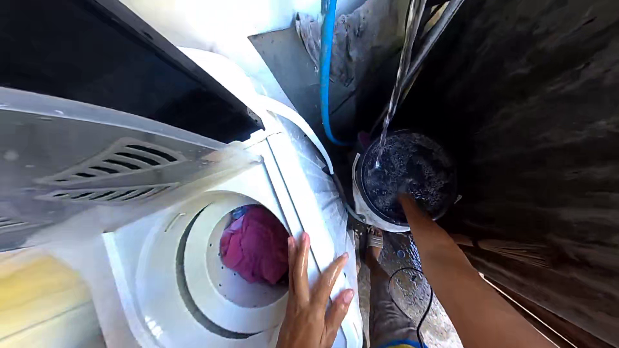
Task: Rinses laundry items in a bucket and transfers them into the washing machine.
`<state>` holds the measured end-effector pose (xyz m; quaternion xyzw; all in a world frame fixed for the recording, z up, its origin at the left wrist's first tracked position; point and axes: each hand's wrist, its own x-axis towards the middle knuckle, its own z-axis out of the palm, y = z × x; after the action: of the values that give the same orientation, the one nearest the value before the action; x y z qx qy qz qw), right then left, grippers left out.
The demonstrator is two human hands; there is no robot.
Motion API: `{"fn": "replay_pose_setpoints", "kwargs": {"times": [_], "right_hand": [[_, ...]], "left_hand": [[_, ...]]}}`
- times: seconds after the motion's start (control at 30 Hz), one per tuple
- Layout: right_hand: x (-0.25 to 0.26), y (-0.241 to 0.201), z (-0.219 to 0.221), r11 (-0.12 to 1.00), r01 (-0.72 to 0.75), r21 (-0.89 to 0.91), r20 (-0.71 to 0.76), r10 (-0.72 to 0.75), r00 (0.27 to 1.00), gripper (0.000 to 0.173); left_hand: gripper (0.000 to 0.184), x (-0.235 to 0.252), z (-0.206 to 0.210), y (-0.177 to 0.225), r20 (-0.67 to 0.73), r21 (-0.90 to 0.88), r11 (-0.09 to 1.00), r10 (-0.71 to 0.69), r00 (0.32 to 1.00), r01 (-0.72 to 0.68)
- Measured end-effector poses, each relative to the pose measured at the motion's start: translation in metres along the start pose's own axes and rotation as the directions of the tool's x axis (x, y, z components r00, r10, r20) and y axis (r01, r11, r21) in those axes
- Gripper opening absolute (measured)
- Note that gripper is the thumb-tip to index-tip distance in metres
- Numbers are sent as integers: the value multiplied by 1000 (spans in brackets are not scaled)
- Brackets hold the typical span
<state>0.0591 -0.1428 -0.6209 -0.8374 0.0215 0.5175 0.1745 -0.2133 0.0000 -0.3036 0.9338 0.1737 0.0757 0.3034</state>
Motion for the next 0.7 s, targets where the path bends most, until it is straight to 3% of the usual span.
{"fn": "replay_pose_setpoints", "kwargs": {"times": [0.07, 0.1, 0.17, 0.23, 0.33, 0.4, 0.47, 0.5, 0.57, 0.63, 0.7], "right_hand": [[-18, -12, -11, 991, -8, -134, -14, 6, 1000, 57], [-32, -20, -22, 988, 32, -149, -99, -47, 994, 55], [-67, -31, -53, 966, 220, -135, -263, -249, 932, 34], [-118, -40, -93, 880, 455, -139, -308, -475, 824, 22], [-222, -60, -155, 684, 686, -246, -311, -726, 613, 21], [-305, -79, -195, 589, 753, -293, -262, -807, 529, 18], [-378, -93, -228, 491, 812, -317, -238, -870, 433, 15], [-410, -97, -240, 427, 841, -332, -245, -900, 360, 14], [-463, -106, -261, 306, 878, -369, -277, -938, 210, 14], [-501, -113, -277, 219, 897, -385, -327, -941, 89, 15], [-508, -117, -283, 156, 927, -341, -417, -909, 0, 18]], "left_hand": [[43, -4, 0, 1, -14, 5, 1000, 3, 1000, -3], [43, -3, 0, 1, -17, 6, 1000, 5, 1000, -5], [43, -2, -1, 2, -26, 14, 1000, 9, 1000, -9], [42, -2, -3, 5, -43, 57, 998, 18, 999, -16], [39, 3, -6, 26, -112, 112, 992, 73, 991, -61], [39, 21, -3, 54, -159, 10, 995, 99, 982, -99], [46, 49, 9, 79, -126, -320, 945, 27, 992, -66], [54, 66, 18, 89, -48, -524, 851, -56, 997, 23], [70, 103, 35, 104, 239, -785, 527, -228, 944, 326], [81, 141, 48, 120, 484, -830, 147, -290, 826, 538], [90, 165, 42, 142, 536, -844, -93, -197, 821, 529]]}}
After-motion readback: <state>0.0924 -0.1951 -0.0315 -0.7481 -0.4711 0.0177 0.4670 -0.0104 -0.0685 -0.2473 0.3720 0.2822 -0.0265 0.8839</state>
